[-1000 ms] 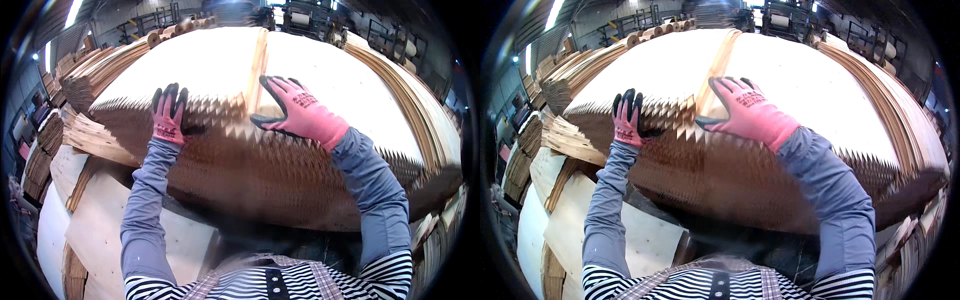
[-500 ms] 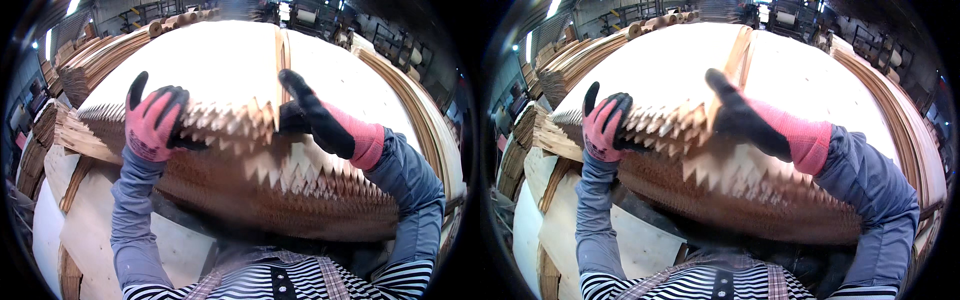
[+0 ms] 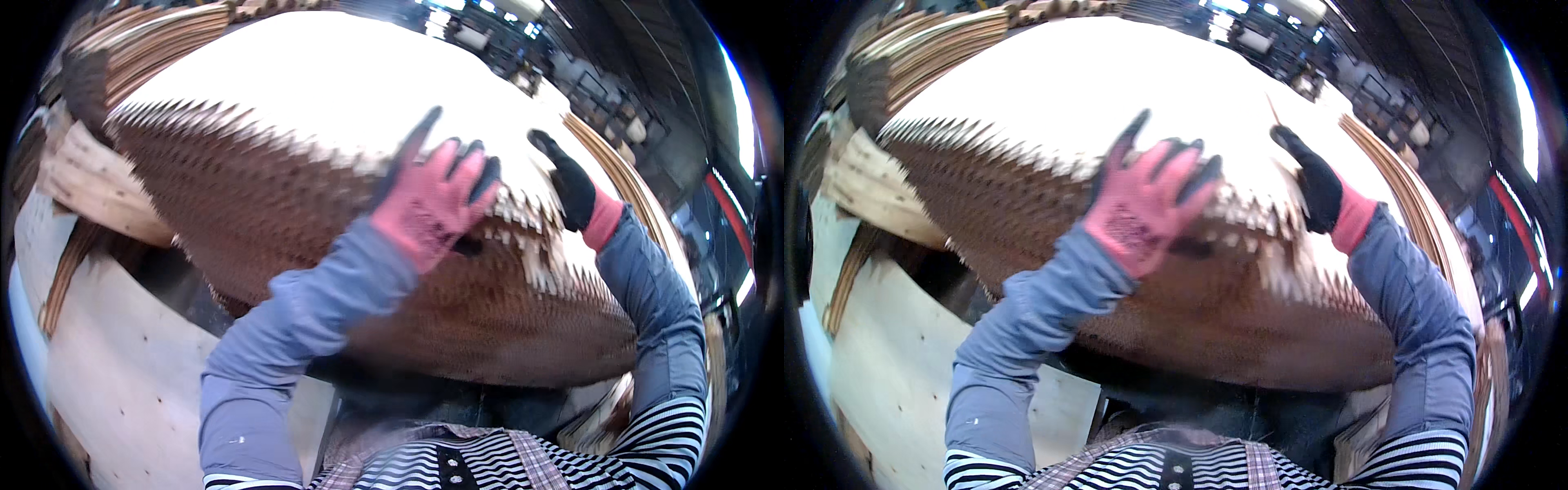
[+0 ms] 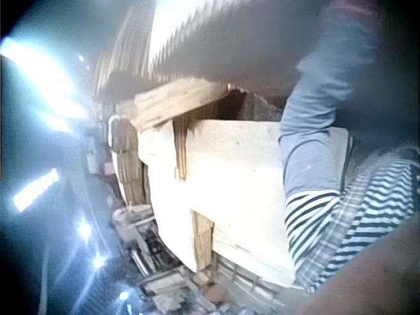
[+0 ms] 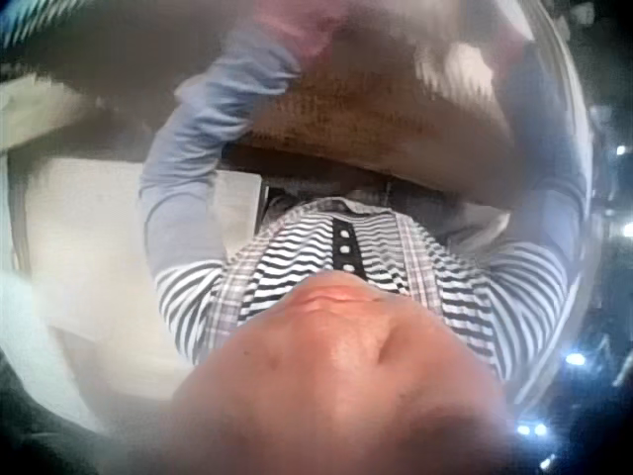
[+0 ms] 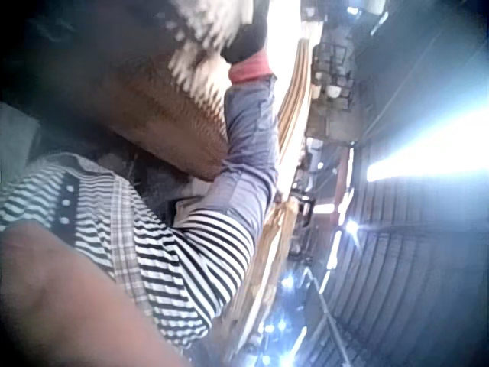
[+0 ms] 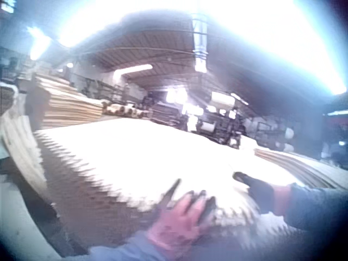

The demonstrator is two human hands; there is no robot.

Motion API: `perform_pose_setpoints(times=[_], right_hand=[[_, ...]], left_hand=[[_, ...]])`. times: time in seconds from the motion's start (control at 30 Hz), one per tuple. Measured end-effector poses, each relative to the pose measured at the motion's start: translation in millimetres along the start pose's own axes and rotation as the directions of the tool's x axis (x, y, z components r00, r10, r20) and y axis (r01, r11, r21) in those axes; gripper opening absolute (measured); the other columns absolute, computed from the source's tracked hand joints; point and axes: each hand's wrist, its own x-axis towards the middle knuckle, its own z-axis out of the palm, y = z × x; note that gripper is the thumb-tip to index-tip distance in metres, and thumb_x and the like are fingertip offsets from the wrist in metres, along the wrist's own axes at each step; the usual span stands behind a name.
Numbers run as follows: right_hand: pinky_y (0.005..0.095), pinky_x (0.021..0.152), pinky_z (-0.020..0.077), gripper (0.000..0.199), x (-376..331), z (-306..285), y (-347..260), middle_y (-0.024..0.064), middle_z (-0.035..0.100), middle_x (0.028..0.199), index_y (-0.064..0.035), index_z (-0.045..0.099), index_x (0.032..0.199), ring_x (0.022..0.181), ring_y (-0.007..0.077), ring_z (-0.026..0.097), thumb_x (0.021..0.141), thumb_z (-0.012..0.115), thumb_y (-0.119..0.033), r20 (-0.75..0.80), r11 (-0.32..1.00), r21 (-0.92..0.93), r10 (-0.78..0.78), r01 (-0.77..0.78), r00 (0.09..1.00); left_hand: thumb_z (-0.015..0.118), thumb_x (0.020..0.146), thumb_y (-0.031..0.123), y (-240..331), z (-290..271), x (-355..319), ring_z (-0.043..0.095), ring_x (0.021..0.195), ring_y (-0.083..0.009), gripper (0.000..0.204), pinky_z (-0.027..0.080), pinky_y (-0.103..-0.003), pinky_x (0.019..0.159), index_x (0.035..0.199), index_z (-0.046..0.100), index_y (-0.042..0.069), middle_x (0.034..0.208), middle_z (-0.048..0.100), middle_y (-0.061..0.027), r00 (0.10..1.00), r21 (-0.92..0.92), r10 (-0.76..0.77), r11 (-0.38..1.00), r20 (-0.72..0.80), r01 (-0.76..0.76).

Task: The person feeds large wooden panels into a roller machine, uses a long metal bar to guide the panels through the rollers, and then stacks the processed panels. The person handles the panels by hand and uses the bar to assist with the machine operation.

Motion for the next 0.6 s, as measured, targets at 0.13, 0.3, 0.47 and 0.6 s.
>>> perform_pose_setpoints(times=[0.13,0.3,0.47,0.6], right_hand=[[0.0368,0.097,0.0339,0.054,3.3,32.5,28.0,0.0147,0.041,0.126,-0.0039,0.031,0.128,0.112,0.0241,0.044,0.091,0.027,-0.043,0.048,1.0,-0.012,0.008,-0.007,0.999],[0.0383,0.098,0.032,0.056,-14.1,54.9,33.7,0.0143,0.037,0.129,-0.0055,0.028,0.13,0.116,0.0243,0.041,0.091,0.022,-0.045,-0.045,0.999,-0.027,-0.032,0.031,0.998],[0.031,0.067,0.0526,0.065,-4.2,91.0,17.5,0.0152,0.053,0.112,-0.0032,0.033,0.126,0.092,0.023,0.058,0.088,0.013,-0.052,0.117,0.86,-0.507,0.137,-0.06,0.984],[0.0355,0.079,0.0496,0.058,-6.9,103.2,35.9,0.0148,0.051,0.114,-0.0038,0.033,0.126,0.097,0.0219,0.056,0.088,0.03,-0.047,0.033,0.976,-0.207,0.079,-0.071,0.996]], left_hand=[[0.052,0.073,0.057,-2.6,-15.5,-11.5,0.036,0.115,-0.027,0.072,0.016,-0.047,0.102,0.128,0.034,0.015,0.125,0.037,-0.013,0.994,-0.098,0.068,0.993,0.091,-0.059],[0.049,0.07,0.065,-9.9,-17.5,-30.9,0.039,0.113,-0.0309,0.083,0.023,-0.045,0.1,0.126,0.034,0.007,0.123,0.04,-0.0171,0.995,-0.303,0.04,0.951,-0.09,-0.066],[0.051,0.065,0.068,-57.0,-55.6,-73.3,0.044,0.108,-0.0268,0.082,0.023,-0.044,0.1,0.122,0.041,0.009,0.113,0.048,-0.013,0.992,-0.217,-0.107,0.972,-0.071,0.09],[0.071,0.061,0.045,-81.7,-49.3,-126.3,0.042,0.112,-0.0304,0.088,0.029,-0.045,0.099,0.128,0.031,0.005,0.124,0.038,-0.0173,0.616,-0.382,-0.521,0.853,-0.591,0.355]])
